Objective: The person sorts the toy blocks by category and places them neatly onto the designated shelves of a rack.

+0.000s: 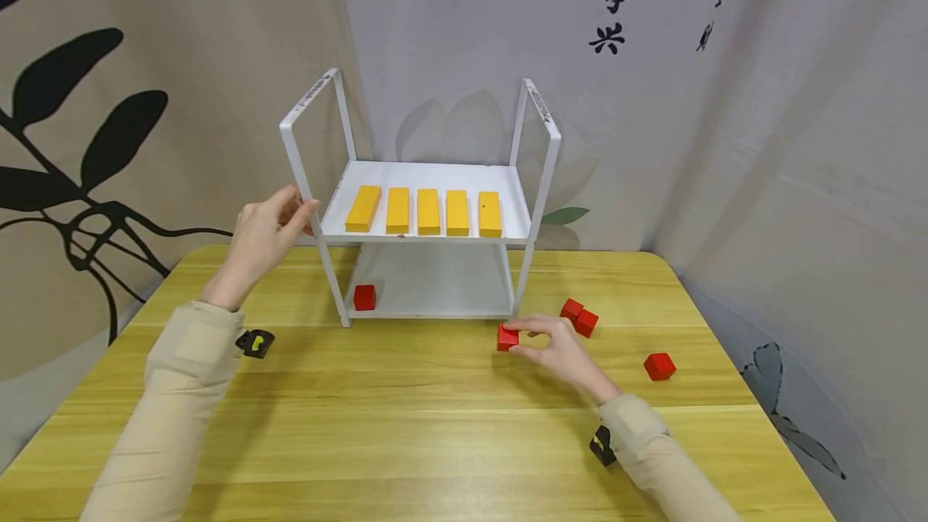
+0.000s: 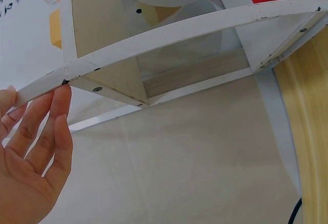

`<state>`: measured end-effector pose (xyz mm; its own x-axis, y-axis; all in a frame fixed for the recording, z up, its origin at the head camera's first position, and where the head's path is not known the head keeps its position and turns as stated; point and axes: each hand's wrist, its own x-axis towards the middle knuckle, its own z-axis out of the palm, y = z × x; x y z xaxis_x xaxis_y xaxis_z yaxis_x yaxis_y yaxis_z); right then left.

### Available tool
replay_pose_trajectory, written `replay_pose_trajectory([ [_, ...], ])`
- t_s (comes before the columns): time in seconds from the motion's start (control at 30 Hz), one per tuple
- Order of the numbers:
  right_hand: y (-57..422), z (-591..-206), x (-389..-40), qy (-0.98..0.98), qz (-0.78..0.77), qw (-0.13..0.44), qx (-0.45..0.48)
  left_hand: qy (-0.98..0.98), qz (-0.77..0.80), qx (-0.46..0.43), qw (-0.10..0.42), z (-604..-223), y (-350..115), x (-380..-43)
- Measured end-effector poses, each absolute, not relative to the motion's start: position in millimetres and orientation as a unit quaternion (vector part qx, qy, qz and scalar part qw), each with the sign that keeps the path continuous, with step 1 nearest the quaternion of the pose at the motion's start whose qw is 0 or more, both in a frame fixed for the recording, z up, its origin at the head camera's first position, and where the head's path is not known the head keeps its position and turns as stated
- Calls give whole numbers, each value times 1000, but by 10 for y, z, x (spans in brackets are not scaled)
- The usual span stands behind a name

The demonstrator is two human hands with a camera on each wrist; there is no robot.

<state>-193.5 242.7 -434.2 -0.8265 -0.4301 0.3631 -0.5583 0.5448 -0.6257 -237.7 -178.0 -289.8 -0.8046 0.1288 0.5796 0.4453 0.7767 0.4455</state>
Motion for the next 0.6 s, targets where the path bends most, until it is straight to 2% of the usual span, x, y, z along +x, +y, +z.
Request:
replay_pose_trajectory([
  [0.33, 2171, -4257, -2027, -856, 420, 123, 275, -903, -295, -161, 267, -2904, -1784, -2372],
  [0.6, 1979, -4186, -2063, -845, 451, 120, 264, -903, -293, -161, 270, -2893, -1779, -2371],
])
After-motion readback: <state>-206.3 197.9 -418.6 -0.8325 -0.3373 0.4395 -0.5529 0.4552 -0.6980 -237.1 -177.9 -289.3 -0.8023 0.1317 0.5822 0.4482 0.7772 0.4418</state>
